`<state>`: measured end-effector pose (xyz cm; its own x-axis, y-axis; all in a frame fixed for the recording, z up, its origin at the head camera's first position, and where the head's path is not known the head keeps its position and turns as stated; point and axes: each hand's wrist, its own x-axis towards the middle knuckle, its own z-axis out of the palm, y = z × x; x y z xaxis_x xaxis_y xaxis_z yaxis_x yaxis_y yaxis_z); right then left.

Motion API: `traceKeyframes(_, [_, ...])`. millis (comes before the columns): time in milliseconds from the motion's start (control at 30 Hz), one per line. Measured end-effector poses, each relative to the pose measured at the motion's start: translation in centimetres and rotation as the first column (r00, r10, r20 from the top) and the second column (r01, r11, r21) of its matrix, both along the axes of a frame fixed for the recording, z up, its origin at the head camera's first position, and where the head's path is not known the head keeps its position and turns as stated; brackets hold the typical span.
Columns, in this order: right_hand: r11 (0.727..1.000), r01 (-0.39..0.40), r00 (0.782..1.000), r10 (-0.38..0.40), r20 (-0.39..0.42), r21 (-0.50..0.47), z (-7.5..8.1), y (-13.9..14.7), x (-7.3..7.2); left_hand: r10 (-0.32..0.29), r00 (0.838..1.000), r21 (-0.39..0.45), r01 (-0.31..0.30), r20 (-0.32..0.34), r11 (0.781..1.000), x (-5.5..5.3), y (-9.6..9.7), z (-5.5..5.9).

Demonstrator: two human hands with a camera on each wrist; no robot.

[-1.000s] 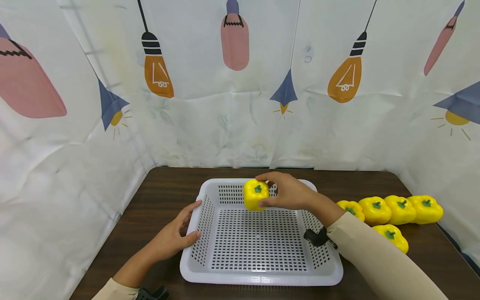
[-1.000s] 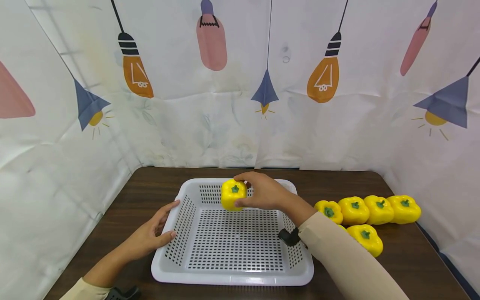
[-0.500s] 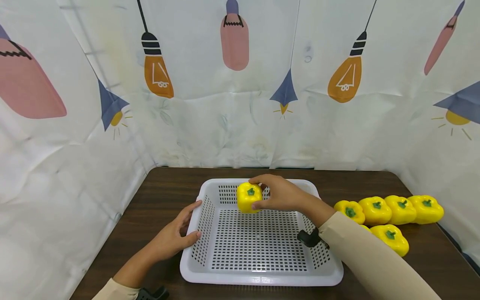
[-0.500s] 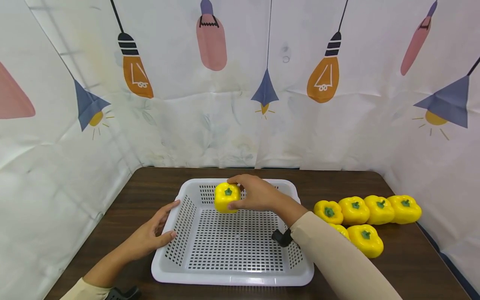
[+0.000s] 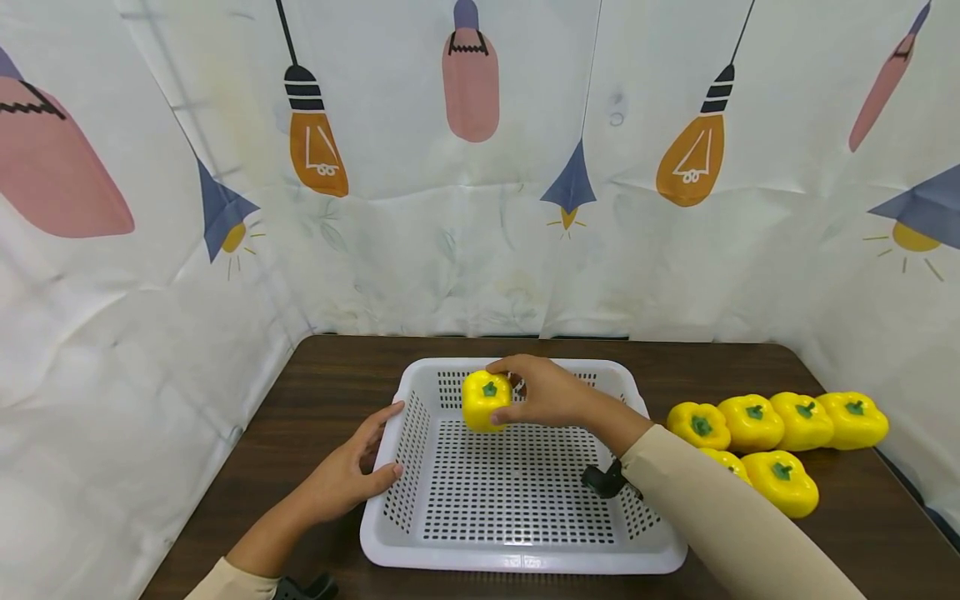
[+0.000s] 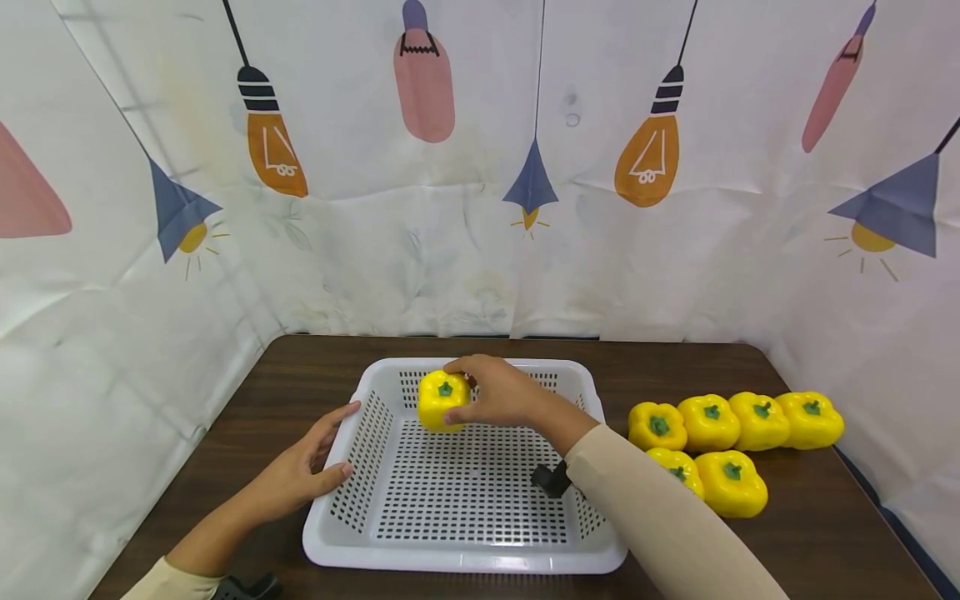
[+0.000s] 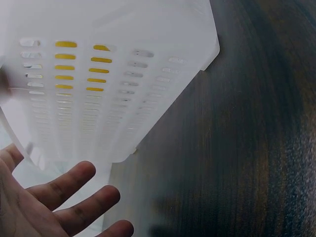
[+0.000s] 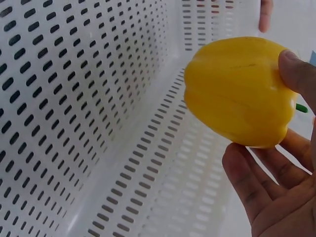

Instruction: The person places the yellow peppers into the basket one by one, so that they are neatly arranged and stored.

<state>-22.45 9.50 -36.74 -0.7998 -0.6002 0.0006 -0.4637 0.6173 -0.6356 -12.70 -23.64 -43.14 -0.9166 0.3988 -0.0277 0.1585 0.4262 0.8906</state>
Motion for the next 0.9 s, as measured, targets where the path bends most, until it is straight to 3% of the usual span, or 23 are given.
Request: traceKeyframes(900, [0.998, -0.062, 0.998, 0.062, 0.011, 0.033, -0.5, -2.7, -0.6, 0.000, 1.000, -0.006, 0.000, 0.013, 1.000, 0.0, 0.0, -0.1])
